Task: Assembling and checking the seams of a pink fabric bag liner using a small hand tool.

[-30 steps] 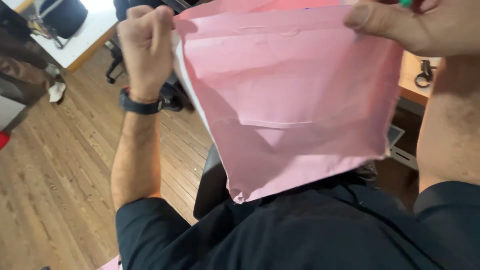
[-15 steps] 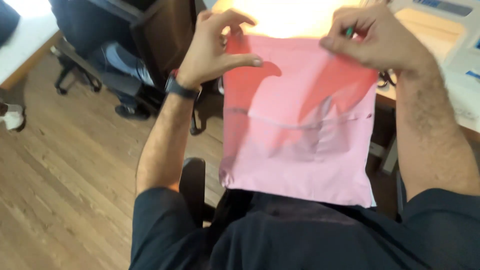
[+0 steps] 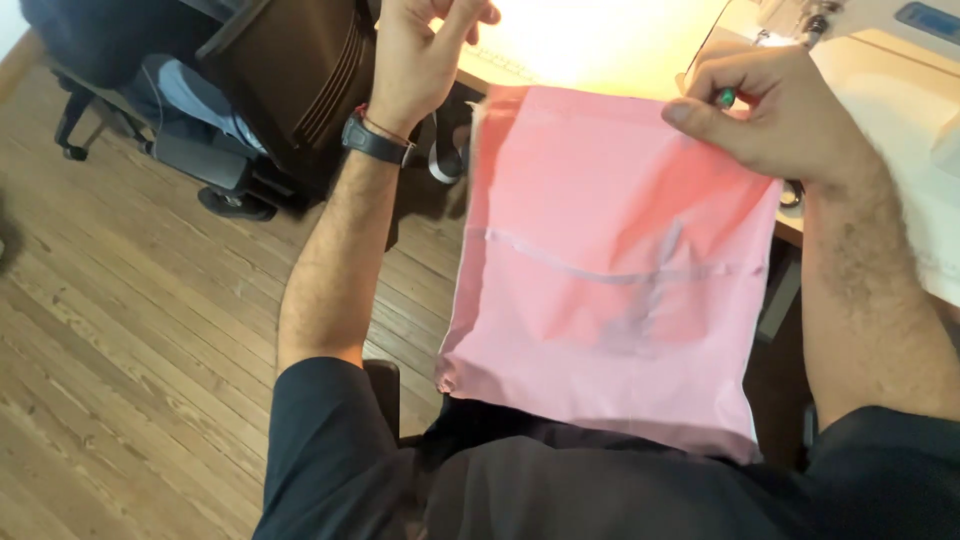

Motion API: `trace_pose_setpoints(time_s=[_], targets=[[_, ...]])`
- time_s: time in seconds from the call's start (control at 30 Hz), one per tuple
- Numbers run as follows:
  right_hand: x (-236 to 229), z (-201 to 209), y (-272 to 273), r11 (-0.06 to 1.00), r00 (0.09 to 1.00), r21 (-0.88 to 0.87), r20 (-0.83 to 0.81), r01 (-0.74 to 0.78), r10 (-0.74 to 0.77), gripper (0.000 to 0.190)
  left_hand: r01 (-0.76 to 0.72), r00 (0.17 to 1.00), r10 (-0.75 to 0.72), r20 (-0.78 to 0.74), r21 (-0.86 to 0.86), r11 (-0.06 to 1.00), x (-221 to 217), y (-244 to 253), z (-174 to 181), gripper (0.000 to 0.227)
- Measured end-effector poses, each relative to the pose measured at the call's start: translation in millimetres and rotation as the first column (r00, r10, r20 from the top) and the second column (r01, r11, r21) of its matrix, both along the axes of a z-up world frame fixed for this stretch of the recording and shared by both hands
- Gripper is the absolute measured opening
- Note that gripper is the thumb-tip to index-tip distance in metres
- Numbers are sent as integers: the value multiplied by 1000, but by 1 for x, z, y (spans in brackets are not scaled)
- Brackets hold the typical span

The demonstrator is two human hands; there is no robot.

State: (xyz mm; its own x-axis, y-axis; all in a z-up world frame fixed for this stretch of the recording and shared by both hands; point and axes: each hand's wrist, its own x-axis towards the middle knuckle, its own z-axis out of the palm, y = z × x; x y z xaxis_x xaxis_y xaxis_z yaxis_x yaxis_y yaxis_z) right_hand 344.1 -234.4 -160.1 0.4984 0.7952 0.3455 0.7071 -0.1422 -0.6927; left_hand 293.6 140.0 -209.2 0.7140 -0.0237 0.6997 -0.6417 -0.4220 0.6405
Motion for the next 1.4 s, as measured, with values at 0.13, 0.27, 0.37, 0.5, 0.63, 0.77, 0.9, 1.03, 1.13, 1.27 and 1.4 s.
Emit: trace_pose_setpoints(time_s=[0.13,0.27,0.37,0.5,0.63,0.77,0.9,1.03,1.13,1.27,1.4], targets=[[14,-17,2,998,996,-50,-77,45,-49,31,-390,902,421,-94,237,890,34,40,-51,29],[27,-36,-4,991,989,-89,-108,97,-106,26,-210,977,207,44,283,936,27,35,-58,24],[38,-60,-2,987,979,-97,-146,130,-144,29,140,972,-99,-213,189,972,8,-22,-18,46],[28,-55,23,911,870,-321,-333,258,-364,28,325,887,-271,-373,90,941,18,-37,-54,45],[37,-66,32,870,869,-386,-259,306,-421,30,199,941,-87,-326,329,923,30,-35,-93,20],[43,-85,31,839,886,-435,-170,326,-432,32,114,963,-18,-267,349,930,32,-39,-104,10],[58,-125,17,876,934,-386,-90,288,-347,31,-7,919,80,-387,187,982,34,-15,-101,8],[58,-127,17,879,931,-367,-80,306,-357,33,-568,735,655,-174,369,736,16,24,-94,11],[52,-118,19,889,935,-327,-40,321,-352,31,-535,797,604,-10,454,713,0,13,-71,16],[40,-86,34,905,910,-218,290,365,-297,24,-129,938,179,-296,179,975,-14,-44,-53,26],[15,-77,39,906,791,-169,566,387,-232,30,-188,882,294,-370,295,937,-4,-81,-67,37]])
